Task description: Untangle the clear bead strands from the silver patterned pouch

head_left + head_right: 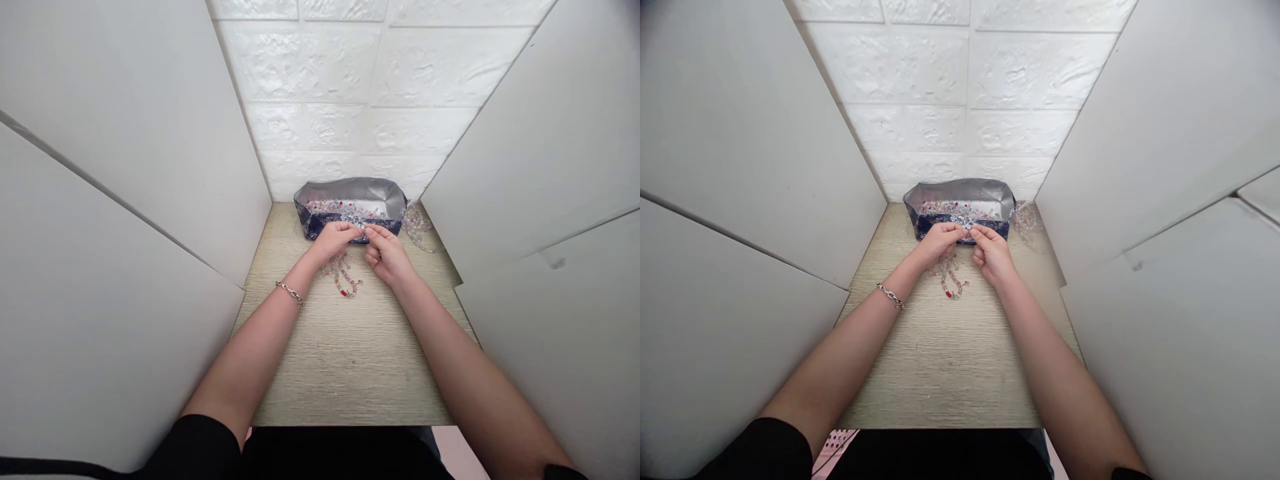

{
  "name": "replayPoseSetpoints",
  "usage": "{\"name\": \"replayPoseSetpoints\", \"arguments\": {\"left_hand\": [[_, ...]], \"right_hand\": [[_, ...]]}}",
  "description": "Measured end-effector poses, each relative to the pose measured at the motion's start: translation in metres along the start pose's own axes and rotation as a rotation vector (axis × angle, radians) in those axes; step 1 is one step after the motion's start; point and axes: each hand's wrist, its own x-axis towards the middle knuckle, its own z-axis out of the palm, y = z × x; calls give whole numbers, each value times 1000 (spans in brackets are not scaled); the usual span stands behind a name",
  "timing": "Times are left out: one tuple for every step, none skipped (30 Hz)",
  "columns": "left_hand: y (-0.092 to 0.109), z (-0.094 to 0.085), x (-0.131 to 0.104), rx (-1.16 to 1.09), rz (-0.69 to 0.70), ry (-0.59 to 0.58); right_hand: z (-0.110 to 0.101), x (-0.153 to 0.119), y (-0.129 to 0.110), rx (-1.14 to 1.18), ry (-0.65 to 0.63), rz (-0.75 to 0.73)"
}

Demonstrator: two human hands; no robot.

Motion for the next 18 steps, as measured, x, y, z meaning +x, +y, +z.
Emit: {"name": "replayPoseSetpoints", "arguments": {"left_hand": [[0,0,0,-7,-4,-3],[1,0,0,-14,-9,-5],[1,0,0,-19,-13,-8],[2,1,0,-20,-17,-9],[2,1,0,-20,-21,-8],[2,1,0,-18,-24,-7],[2,1,0,-14,-26,-6],[2,1,0,-12,-26,-5],[2,1,0,-9,-24,-3],[2,1,0,-6,-23,-2],[1,0,1,-3,-22,-3],[1,0,1,-1,-22,-4],[1,0,0,3,-21,-6],[2,0,0,6,-21,-7],[2,0,0,9,-21,-10],[2,1,0,12,-21,-11],[2,1,0,15,-21,-12],[2,1,0,17,-20,-11]], "right_hand": [[0,0,0,-5,13,-9],[1,0,0,-10,21,-15],[1,0,0,-15,23,-18],[1,1,1,-21,23,-21],[1,1,1,-26,22,-23],[1,1,1,-31,22,-25],[1,1,1,-35,23,-26],[1,1,1,-38,26,-28],[1,1,1,-40,30,-29],[2,1,2,-41,34,-30],[2,0,2,-40,37,-30],[3,0,2,-38,39,-32],[3,0,2,-35,39,-33],[3,0,2,-33,37,-34],[3,0,2,-31,36,-34],[3,-1,1,-29,36,-33],[3,-1,1,-25,36,-32],[3,-1,1,-18,38,-29]]}}
